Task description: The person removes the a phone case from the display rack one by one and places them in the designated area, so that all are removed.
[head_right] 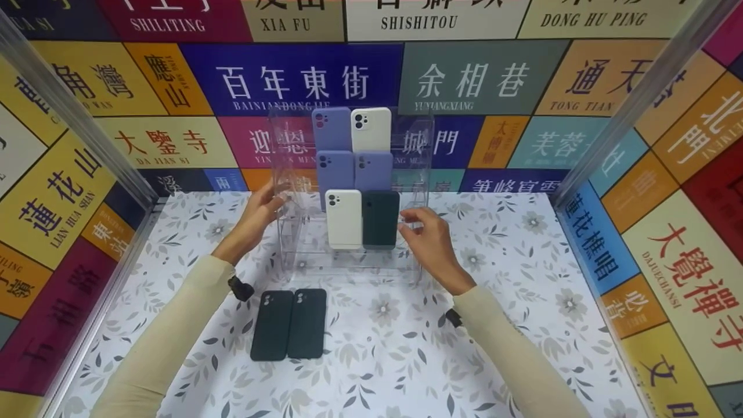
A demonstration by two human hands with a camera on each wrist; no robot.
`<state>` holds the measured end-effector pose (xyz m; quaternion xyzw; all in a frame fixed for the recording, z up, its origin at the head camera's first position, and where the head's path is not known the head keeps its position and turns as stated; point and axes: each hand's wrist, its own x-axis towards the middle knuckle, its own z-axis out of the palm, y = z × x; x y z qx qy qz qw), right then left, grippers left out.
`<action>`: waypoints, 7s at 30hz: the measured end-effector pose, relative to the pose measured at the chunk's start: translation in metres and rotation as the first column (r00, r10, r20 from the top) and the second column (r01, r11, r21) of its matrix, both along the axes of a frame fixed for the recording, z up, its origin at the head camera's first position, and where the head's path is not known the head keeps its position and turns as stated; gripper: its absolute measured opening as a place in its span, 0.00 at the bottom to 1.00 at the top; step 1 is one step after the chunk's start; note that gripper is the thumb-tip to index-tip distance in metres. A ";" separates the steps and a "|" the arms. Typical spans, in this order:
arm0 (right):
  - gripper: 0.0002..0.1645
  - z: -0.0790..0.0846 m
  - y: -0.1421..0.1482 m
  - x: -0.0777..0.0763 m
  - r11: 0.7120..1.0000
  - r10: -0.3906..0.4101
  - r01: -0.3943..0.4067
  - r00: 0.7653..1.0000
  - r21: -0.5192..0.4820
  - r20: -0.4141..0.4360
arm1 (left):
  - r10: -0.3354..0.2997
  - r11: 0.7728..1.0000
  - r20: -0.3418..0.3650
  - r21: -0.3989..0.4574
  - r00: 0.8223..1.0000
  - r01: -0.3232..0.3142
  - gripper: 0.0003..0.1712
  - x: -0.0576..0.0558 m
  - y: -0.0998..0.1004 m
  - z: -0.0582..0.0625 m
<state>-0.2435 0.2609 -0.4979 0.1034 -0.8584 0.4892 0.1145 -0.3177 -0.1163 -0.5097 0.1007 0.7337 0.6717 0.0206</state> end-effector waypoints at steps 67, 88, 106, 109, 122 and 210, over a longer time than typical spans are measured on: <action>0.11 0.027 -0.004 0.003 0.992 -0.049 0.022 0.975 -0.123 -0.218 | -0.002 1.000 -0.014 0.003 1.000 0.002 0.41 0.000 0.001 -0.001; 0.11 -0.003 -0.006 0.020 0.995 -0.020 0.004 0.988 -0.103 -0.153 | -0.005 1.000 -0.026 0.025 1.000 0.006 0.41 -0.001 0.000 -0.003; 0.11 -0.004 -0.016 0.039 0.996 -0.033 0.023 0.994 -0.092 -0.108 | -0.002 1.000 -0.008 0.022 1.000 0.003 0.41 -0.002 0.001 -0.003; 0.12 -0.020 -0.011 0.034 0.995 -0.031 0.023 0.996 -0.093 -0.080 | -0.003 1.000 -0.010 0.027 1.000 0.003 0.41 -0.002 0.001 -0.003; 0.10 -0.043 -0.007 0.035 0.994 0.024 -0.026 0.999 -0.109 -0.026 | 0.006 1.000 -0.027 0.023 1.000 -0.005 0.41 0.001 0.002 -0.001; 0.09 -0.131 -0.084 0.052 0.989 0.119 -0.082 0.933 -0.121 0.338 | 0.022 1.000 -0.048 -0.013 0.999 -0.022 0.41 0.001 0.001 -0.003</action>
